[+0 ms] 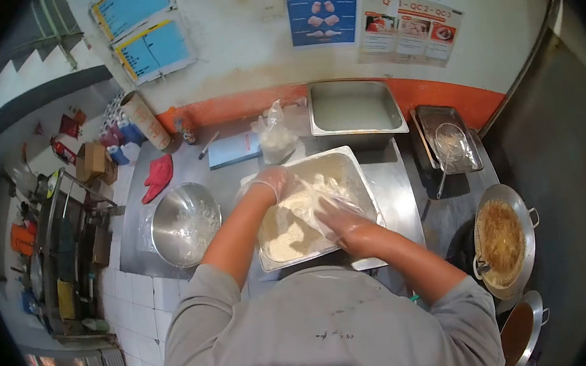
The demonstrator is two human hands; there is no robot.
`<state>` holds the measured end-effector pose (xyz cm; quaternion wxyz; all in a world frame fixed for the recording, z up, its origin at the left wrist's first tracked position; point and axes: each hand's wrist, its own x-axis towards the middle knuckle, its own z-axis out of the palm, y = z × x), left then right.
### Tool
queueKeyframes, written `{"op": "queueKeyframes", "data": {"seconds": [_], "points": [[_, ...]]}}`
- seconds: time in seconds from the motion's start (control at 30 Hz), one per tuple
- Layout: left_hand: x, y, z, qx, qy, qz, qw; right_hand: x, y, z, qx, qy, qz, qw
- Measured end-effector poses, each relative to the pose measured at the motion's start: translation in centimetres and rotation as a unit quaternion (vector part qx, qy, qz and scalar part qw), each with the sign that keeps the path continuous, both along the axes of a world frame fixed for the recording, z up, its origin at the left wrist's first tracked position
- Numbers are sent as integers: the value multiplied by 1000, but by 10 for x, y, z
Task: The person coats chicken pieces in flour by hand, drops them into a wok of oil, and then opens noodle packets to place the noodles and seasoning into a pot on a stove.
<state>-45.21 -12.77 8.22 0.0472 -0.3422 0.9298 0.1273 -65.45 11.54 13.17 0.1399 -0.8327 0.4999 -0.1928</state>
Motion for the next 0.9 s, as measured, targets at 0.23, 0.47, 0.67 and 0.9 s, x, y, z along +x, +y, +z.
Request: {"op": "queueKeyframes", "data": {"seconds": [0.23,0.47,0.67,0.9], "points": [[-15,59,68,-2,-192,-42,980,-57,48,47,71,-115,-205,969],[-14,100,94,-16,20,-204,979,-30,-21,47,-164,-68,-184,967],[7,112,96,100,51,-190,975,-16,-49,10,-181,32,-131,974],[41,128,97,222,133,-42,965,-1,-61,4,-166,-30,-160,972]]}}
